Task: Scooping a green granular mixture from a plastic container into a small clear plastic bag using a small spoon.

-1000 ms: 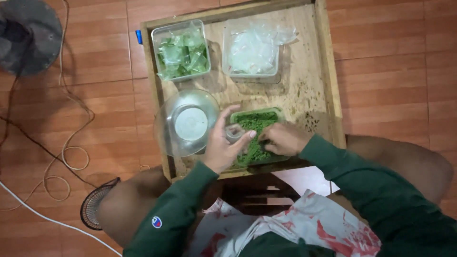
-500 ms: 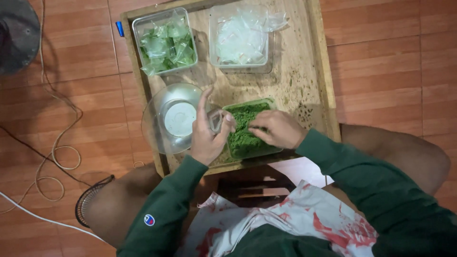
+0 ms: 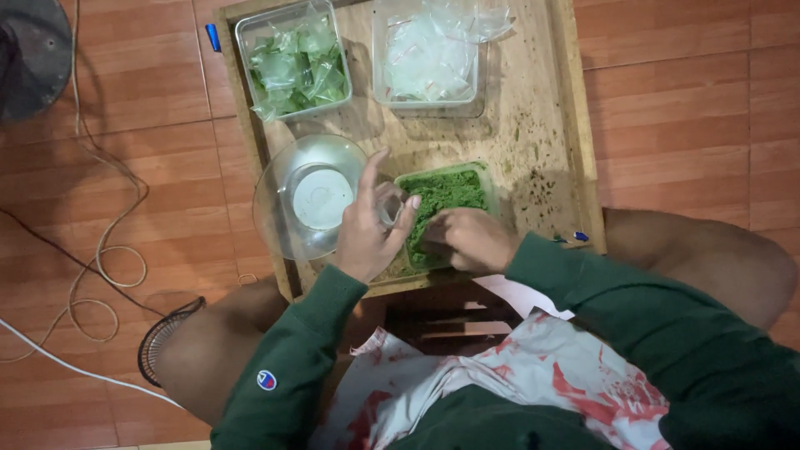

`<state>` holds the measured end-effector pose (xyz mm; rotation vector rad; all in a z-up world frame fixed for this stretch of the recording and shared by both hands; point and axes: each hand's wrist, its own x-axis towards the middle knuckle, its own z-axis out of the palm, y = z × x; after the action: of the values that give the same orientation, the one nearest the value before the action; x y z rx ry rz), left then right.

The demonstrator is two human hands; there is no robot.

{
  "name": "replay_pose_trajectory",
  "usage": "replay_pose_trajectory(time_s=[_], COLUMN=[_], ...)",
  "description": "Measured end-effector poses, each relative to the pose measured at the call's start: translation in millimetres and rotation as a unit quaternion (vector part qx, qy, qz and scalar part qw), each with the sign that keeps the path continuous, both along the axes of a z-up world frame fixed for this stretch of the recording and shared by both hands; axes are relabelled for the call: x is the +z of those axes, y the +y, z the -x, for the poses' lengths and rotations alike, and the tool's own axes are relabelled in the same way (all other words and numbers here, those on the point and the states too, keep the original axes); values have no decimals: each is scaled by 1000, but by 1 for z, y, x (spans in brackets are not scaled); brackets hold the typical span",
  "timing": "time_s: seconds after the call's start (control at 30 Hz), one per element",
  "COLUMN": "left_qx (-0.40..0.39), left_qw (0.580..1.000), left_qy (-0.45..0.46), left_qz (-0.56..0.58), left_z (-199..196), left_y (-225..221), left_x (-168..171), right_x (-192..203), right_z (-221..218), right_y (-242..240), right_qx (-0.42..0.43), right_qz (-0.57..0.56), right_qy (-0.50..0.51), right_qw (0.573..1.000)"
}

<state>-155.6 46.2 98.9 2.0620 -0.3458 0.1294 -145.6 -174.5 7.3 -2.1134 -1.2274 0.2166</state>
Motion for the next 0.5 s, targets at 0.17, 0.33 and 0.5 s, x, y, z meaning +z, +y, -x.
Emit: replay_pose_trajectory(time_s=[0.17, 0.33, 0.5], left_qx=[-6, -7, -14], left_qw=[1000, 999, 999], left_qy=[-19, -32, -39], left_qz=[0, -18, -12], left_z=[3, 7, 0], left_y=[-2, -2, 1], left_x=[6, 11, 6], right_x=[-35, 15, 3], right_z=[-14, -34, -50], right_y=[-14, -21, -31], right_qx=[-102, -156, -196], right_qz=[131, 152, 157], right_qy=[-30, -6, -13], right_qw=[986, 976, 968])
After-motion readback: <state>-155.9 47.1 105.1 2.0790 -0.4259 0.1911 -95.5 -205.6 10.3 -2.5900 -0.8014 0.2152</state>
